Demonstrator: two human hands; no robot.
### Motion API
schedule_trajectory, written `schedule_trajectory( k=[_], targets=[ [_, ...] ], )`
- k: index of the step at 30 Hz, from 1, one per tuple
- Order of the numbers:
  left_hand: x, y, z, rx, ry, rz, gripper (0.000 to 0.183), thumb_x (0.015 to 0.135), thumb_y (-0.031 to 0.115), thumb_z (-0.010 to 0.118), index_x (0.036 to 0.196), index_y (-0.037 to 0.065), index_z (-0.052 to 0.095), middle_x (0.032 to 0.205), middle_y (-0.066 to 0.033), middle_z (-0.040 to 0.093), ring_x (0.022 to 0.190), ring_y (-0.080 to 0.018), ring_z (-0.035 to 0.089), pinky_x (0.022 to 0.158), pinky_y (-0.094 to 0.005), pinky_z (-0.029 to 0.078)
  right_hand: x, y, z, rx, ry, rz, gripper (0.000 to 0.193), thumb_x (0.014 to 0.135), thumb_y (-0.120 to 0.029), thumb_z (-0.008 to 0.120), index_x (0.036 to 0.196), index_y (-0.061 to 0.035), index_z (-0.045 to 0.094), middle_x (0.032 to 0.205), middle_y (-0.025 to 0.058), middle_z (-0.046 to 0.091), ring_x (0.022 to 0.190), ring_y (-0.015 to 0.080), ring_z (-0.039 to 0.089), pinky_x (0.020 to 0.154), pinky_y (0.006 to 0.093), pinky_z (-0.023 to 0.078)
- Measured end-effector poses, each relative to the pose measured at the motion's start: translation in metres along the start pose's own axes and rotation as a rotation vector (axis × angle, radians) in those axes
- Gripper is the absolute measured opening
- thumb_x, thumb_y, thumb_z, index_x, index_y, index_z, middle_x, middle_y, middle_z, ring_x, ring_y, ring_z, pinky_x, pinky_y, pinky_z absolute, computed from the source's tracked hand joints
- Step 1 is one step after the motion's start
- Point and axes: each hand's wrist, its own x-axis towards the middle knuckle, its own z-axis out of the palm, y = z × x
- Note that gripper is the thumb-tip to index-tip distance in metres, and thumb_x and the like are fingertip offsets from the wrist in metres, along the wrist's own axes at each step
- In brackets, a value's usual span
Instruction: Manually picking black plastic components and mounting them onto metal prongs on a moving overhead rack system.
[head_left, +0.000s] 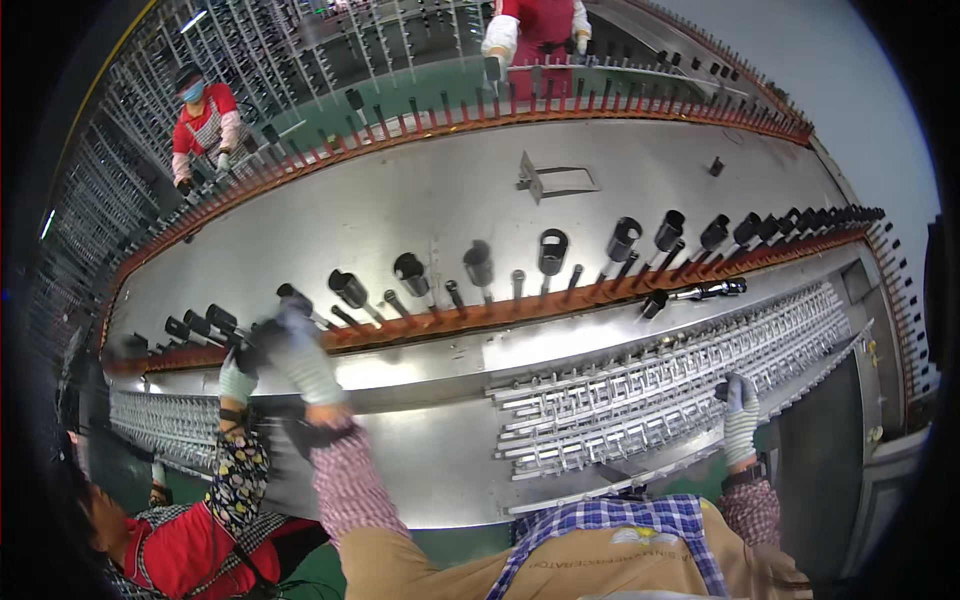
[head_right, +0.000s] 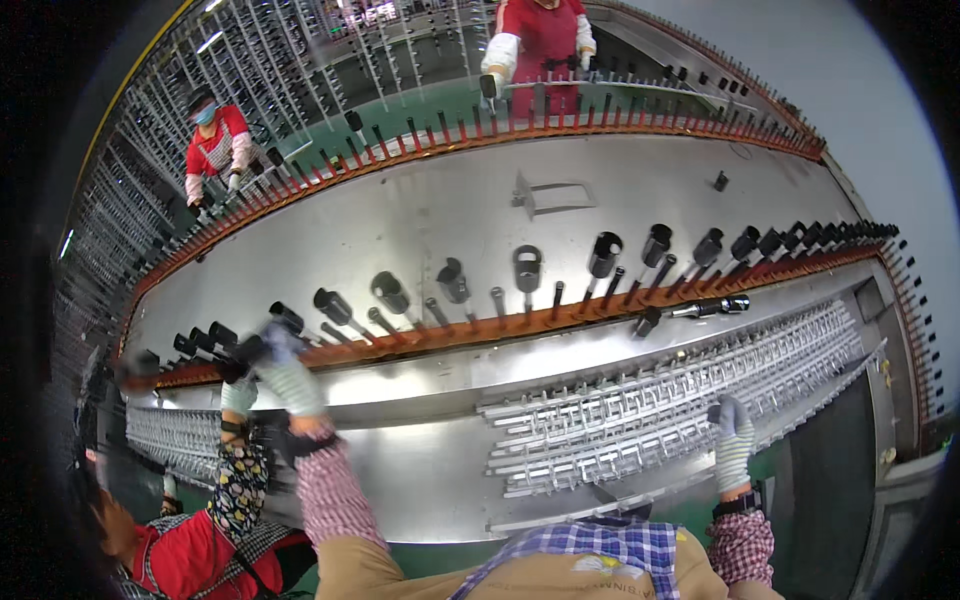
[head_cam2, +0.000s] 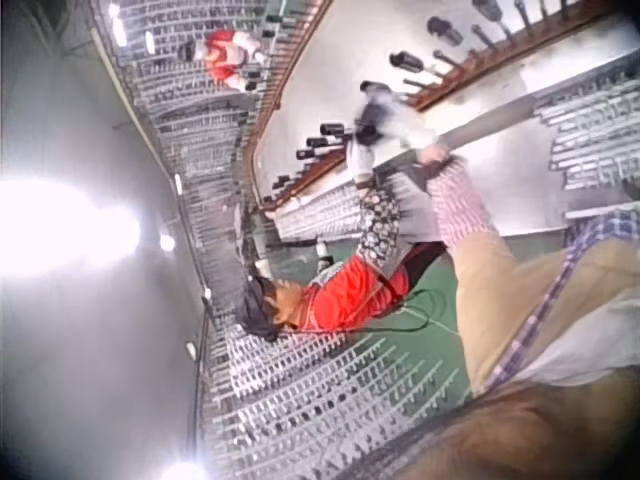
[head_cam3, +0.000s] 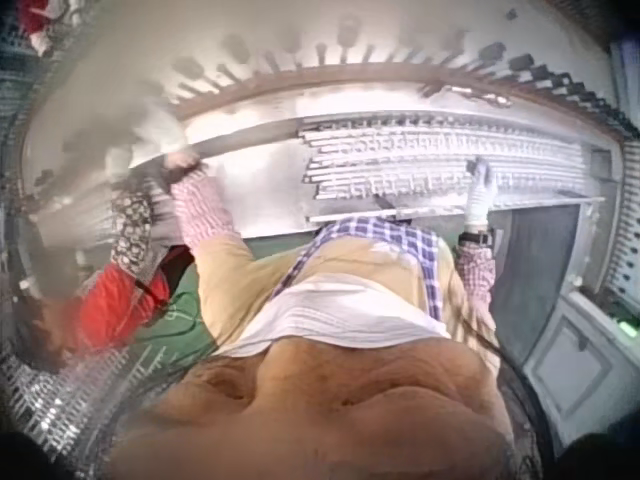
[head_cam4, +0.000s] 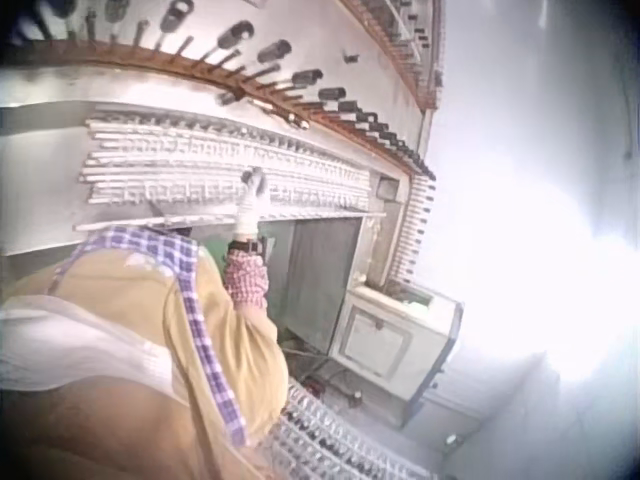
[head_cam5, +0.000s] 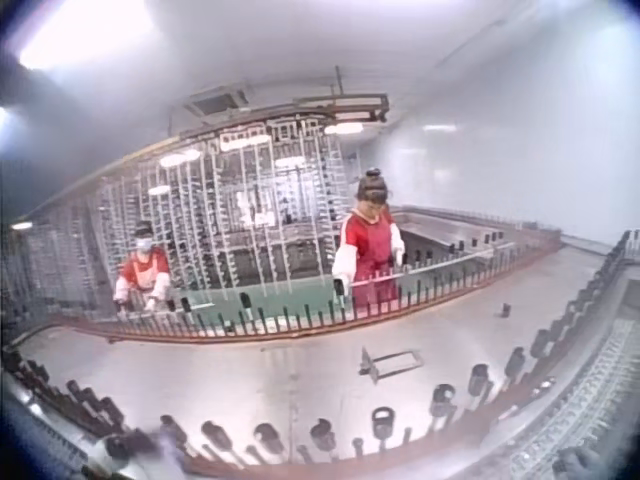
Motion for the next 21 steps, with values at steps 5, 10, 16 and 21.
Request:
schedule_trajectory(
  k=[5,10,16,21],
  targets=[
    [-0.124,0.016,0.105,-0.003,-0.462,0.205,0.036,0.084,0.025,0.051,0.108,-0.002,0.049,0.082,-0.0093,0.06,0.076,-0.0186,0.058,0.072,-0.0278,0.046,-0.003,-0.01,0.034,0.024,-0.16,0.098,0.028,0.087,-0.023,0.05,0.1,0.0017,0.055,0.08,0.0053,0.059,0.068,0.0104,0.055,0.063,0.024,0.046],
    [-0.074,-0.007,0.125,1.039,-0.701,-0.076,0.046,0.08,0.041,0.052,0.095,-0.002,0.056,0.076,-0.0124,0.061,0.062,-0.022,0.057,0.061,-0.0297,0.046,0.052,-0.007,0.072,0.185,-0.307,-0.002,0.029,0.085,-0.016,0.052,0.108,0.0012,0.051,0.085,0.0071,0.058,0.075,0.0095,0.052,0.068,0.0216,0.043],
    [-0.131,0.111,0.069,0.094,-0.12,0.388,0.018,0.083,0.017,0.048,0.087,0.003,0.059,0.057,-0.0039,0.055,0.048,-0.0152,0.05,0.048,-0.0295,0.041,0.135,-0.035,0.151,-0.156,-0.414,-0.048,0.046,0.078,-0.032,0.054,0.117,-0.0104,0.046,0.097,0.0175,0.059,0.088,0.0313,0.057,0.08,0.0344,0.043],
    [-0.308,0.159,0.015,-0.174,-0.453,-0.336,0.014,0.078,0.013,0.061,0.085,0.003,0.054,0.063,-0.0033,0.054,0.058,-0.0106,0.052,0.057,-0.0239,0.043,0.212,-0.043,0.203,-0.855,-0.641,-0.777,0.034,0.078,-0.02,0.055,0.109,-0.0063,0.05,0.085,0.0163,0.061,0.074,0.0277,0.06,0.064,0.0385,0.046]
  ],
)
